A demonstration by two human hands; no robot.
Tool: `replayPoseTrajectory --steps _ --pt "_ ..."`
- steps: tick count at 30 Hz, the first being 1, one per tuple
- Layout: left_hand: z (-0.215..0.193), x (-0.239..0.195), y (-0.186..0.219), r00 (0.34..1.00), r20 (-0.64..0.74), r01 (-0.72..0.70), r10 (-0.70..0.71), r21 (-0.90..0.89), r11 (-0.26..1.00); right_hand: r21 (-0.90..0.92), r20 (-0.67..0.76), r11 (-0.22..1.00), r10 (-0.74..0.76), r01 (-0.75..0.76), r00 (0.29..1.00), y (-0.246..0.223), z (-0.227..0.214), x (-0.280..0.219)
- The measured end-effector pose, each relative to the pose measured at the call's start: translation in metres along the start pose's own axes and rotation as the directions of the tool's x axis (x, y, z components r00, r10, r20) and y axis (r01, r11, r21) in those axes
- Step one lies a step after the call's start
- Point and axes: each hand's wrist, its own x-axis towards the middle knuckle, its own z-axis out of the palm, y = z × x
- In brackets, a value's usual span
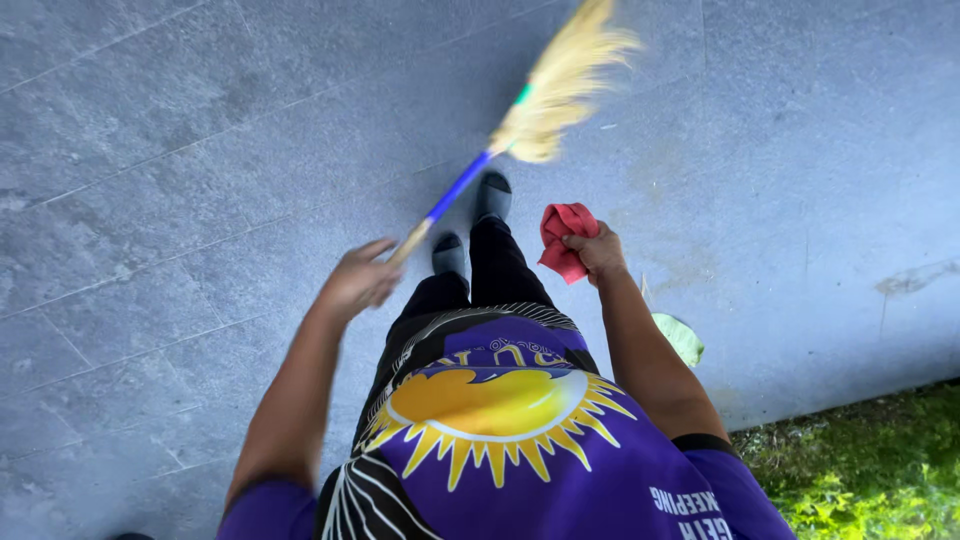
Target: The person sweeps a tiled outdoor patio with a straw broom, moving leaves and debris along the edges and into a central pile. They hold a red cloth in the other hand but do not use it during the clip.
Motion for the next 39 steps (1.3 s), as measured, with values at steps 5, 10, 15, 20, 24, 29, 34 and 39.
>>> replayPoseTrajectory --steps 5,10,15,20,24,29,34,39 --pt "-0.041 -0.091 0.011 0.836 -0.467 0.3 -0.288 -0.051 0.953 -0.141 -0.028 0.989 0.033 -0.036 0.999 -0.069 0.009 0.017" --pt "-0.099 0.034 -0.006 0.808 -0.566 0.062 -0.162 -0.192 0.979 -0.035 0.034 0.997 0.069 -0.068 0.997 -0.098 0.017 0.033" --pt "-0.061 0.22 0.036 0.889 -0.442 -0.07 -0.123 -0.394 0.917 -0.025 0.045 0.994 0.107 -0.106 0.993 -0.107 0.017 0.04" --pt "0.037 0.222 0.105 0.977 -0.147 0.133 -0.157 -0.159 0.978 -0.001 -0.009 0.985 0.17 -0.17 0.985 -0.112 0.021 0.051" --pt "0.015 0.109 0.146 0.998 -0.055 -0.017 0.015 -0.038 0.999 -0.016 0.03 0.99 0.143 -0.143 0.989 -0.128 0.037 0.059" --pt "-0.087 -0.027 0.166 0.874 -0.483 0.079 -0.059 0.021 0.997 -0.028 0.012 0.991 0.129 -0.129 0.992 -0.167 0.085 0.069" --pt "-0.227 0.015 0.173 0.755 -0.65 0.008 -0.088 -0.125 0.992 0.041 0.015 0.993 0.114 -0.115 0.993 -0.197 0.155 0.075" --pt "-0.29 0.227 0.201 0.846 -0.53 -0.191 -0.054 -0.396 0.898 0.139 0.035 0.983 0.116 -0.12 0.993 -0.229 0.249 0.067"
